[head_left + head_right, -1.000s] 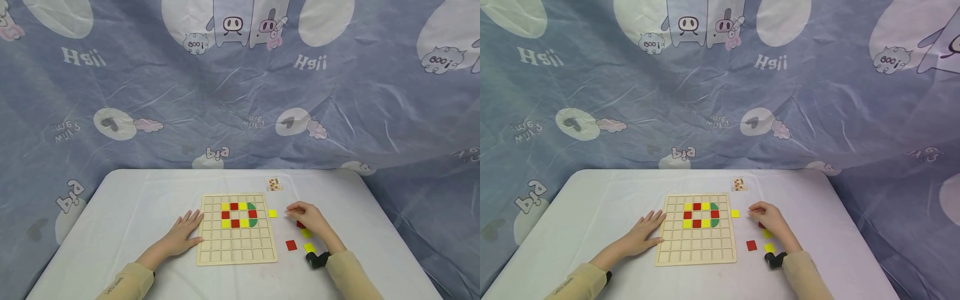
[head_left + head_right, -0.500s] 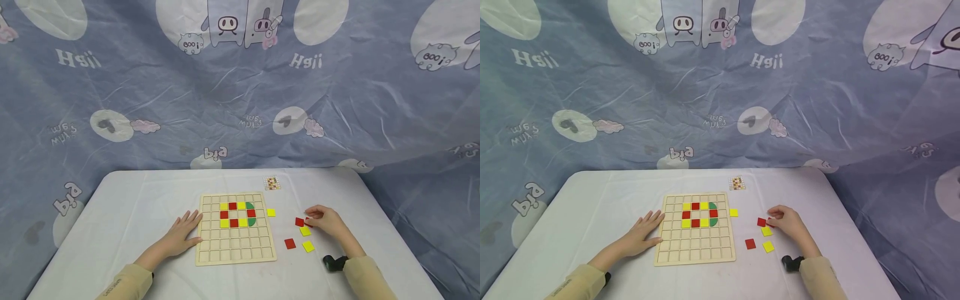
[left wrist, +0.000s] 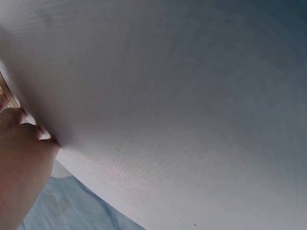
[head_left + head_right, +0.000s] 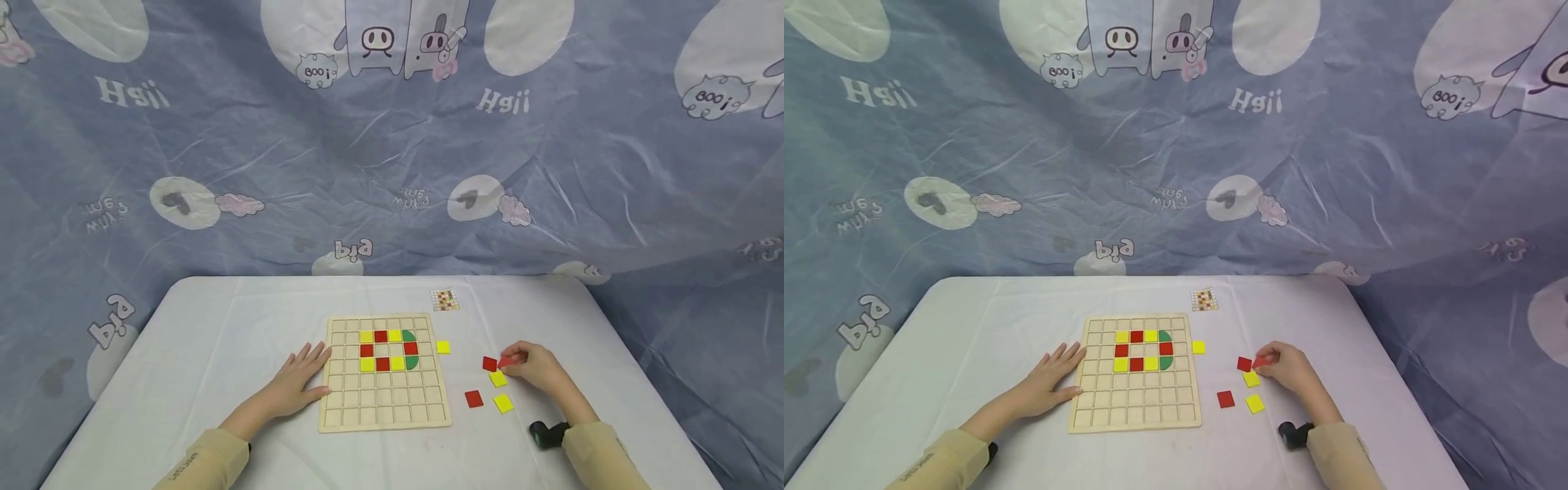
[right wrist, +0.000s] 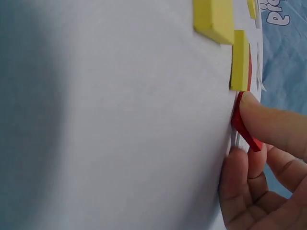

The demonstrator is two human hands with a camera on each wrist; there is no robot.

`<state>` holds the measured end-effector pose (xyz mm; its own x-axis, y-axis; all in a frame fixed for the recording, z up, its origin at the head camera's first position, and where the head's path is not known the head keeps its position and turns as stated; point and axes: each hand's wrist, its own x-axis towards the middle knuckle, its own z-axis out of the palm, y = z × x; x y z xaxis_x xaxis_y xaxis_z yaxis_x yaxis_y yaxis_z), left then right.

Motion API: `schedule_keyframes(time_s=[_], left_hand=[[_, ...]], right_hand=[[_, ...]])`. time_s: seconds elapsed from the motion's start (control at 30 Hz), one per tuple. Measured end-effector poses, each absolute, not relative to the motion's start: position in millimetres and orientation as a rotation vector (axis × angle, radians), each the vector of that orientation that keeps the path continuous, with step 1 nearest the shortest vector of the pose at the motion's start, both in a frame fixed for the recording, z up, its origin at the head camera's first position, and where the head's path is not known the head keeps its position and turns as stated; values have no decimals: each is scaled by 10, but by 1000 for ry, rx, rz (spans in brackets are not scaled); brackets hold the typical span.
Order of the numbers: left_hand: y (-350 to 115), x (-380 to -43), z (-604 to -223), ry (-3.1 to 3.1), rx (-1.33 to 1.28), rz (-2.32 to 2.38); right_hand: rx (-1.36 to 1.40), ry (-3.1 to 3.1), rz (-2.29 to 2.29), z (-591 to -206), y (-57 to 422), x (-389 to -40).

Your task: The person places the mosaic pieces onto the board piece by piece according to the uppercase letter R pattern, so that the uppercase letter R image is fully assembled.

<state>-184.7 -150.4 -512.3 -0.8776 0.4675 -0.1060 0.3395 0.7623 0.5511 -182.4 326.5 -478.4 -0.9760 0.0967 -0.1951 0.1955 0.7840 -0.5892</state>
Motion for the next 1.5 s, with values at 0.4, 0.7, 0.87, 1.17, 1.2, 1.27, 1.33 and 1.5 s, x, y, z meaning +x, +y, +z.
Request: schedule_keyframes(time_s=[0.4,0.7,0.87,1.17,1.2,1.27,1.33,1.5], left_hand=[[-1487,-1835,-5076,2727,652,766],[-1473,-1815,-5059,2731,623,758],[-1481,-1810,-5067,2730,623,767],[-1513,-1828,-5102,2736,637,771],[-1515,-1831,-5105,2736,638,772],[-1519,-1837,-5105,2733,642,783],[-1521,-1840,-5106,2734,643,784],[-1519,-1831,-5097,2734,642,779]], right_hand=[[171,2763,-1305,-4704,2493,-1840],[-160,2628,-1474,-4746,1549,-1811],[-272,2591,-1449,-4839,1262,-1836],[-325,2635,-1269,-4875,1030,-1849],[-331,2642,-1253,-4870,1020,-1850],[-347,2655,-1225,-4863,1002,-1853],[-363,2672,-1195,-4858,985,-1857],[-418,2757,-1091,-4844,937,-1836]])
